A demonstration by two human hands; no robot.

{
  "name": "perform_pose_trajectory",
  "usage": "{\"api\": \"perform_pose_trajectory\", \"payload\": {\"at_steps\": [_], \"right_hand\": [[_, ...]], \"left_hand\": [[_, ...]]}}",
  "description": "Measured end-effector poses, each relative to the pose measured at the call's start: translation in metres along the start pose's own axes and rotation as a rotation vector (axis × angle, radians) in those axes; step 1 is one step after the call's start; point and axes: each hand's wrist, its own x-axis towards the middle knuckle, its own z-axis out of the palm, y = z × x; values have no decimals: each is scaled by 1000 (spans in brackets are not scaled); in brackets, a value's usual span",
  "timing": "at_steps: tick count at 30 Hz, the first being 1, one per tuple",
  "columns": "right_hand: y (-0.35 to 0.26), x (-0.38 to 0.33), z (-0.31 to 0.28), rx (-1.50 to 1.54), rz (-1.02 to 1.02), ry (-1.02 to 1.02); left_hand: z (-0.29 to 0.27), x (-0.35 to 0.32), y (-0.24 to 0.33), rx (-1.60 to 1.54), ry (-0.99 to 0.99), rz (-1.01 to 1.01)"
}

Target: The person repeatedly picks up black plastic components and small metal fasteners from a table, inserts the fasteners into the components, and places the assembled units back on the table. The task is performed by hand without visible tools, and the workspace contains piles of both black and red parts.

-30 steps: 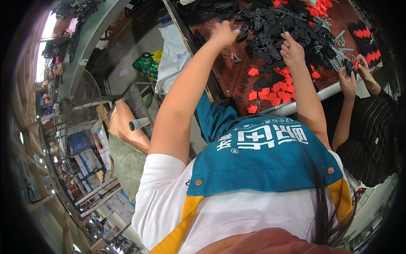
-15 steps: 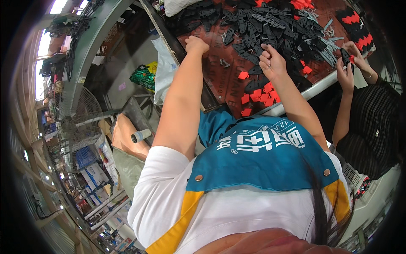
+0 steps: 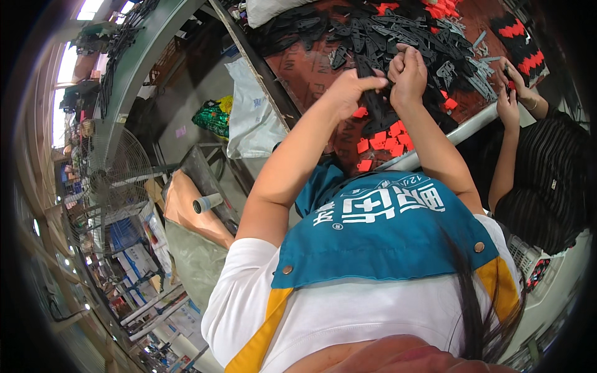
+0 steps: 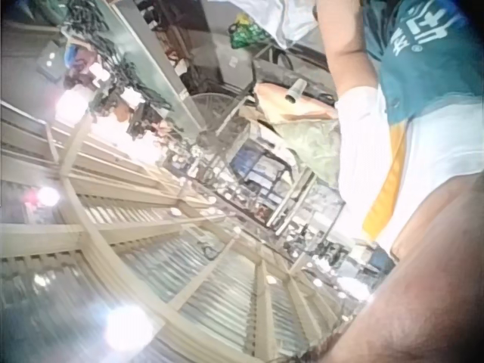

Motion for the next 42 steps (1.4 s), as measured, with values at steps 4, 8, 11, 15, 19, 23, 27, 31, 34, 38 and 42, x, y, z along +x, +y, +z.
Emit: {"api": "perform_pose_trajectory", "payload": {"at_steps": [4,8,11,15,19,23,27,31,34,38,42], "right_hand": [[-6,-11,10,-88,-103,-76],[-1,-16,9,-109,-58,-162],[0,-17,7,-10,53,-124],[-2,3,-5,-75,202,-234],[-35,-1,-6,-401,295,-680],[-28,3,-13,-374,243,-801],[-14,8,-19,-634,73,-665],[2,-1,-12,-668,55,-571],[6,-10,-4,-703,74,-559],[7,-11,-3,-718,69,-554],[5,-7,-6,-716,70,-574]], "left_hand": [[17,-7,-12,93,65,119],[20,-7,-12,102,112,173],[16,-10,-7,182,87,160],[5,-12,18,128,83,55],[-18,-15,34,33,108,-14],[-22,-9,25,-34,54,-51],[-32,0,10,-286,142,-80],[-41,6,6,-69,249,-43],[-32,0,8,-73,220,-39],[-36,0,10,-56,205,-66],[-36,0,10,-39,196,-68]]}}
